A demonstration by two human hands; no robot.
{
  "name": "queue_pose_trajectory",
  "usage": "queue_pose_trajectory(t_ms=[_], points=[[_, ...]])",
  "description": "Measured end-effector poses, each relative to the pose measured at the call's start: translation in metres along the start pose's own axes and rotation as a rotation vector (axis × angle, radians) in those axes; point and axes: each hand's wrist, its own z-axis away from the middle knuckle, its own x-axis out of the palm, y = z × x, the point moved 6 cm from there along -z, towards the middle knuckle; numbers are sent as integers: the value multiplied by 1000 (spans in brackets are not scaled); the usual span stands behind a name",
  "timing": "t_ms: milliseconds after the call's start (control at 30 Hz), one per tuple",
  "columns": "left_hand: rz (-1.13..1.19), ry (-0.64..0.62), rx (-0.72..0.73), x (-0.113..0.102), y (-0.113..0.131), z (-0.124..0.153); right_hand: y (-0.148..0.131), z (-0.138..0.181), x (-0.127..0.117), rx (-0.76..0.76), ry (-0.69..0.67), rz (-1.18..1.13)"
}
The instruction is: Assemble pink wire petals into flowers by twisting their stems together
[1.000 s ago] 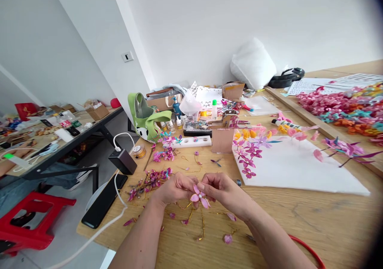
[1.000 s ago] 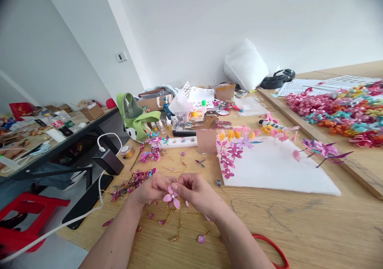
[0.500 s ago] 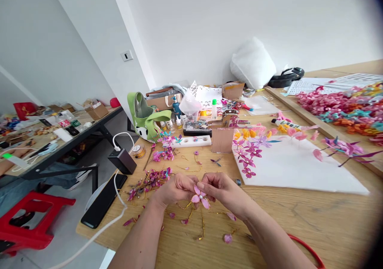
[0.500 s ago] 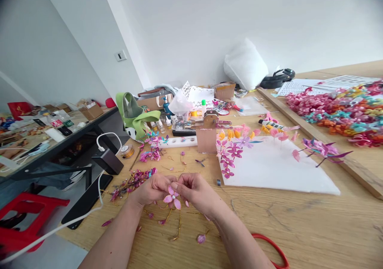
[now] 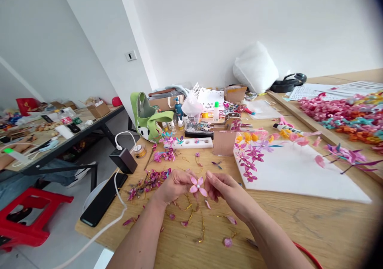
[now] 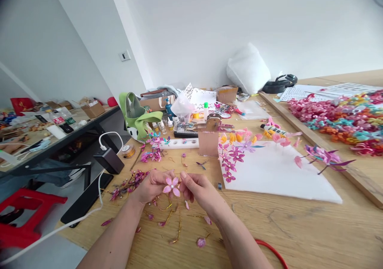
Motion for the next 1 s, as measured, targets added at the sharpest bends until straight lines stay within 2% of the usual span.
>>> queue_pose_trajectory(t_ms=[167, 433, 633, 1000], points=[[23, 76, 9, -5, 2, 0, -1, 7, 7, 66, -155, -83], [14, 44, -13, -3, -1, 1, -6, 5, 3, 2, -101, -1], [11, 67, -6, -5, -1, 1, -11, 5, 4, -34, -77, 46], [61, 43, 43, -2, 1, 1, -9, 6, 5, -40, -94, 17]])
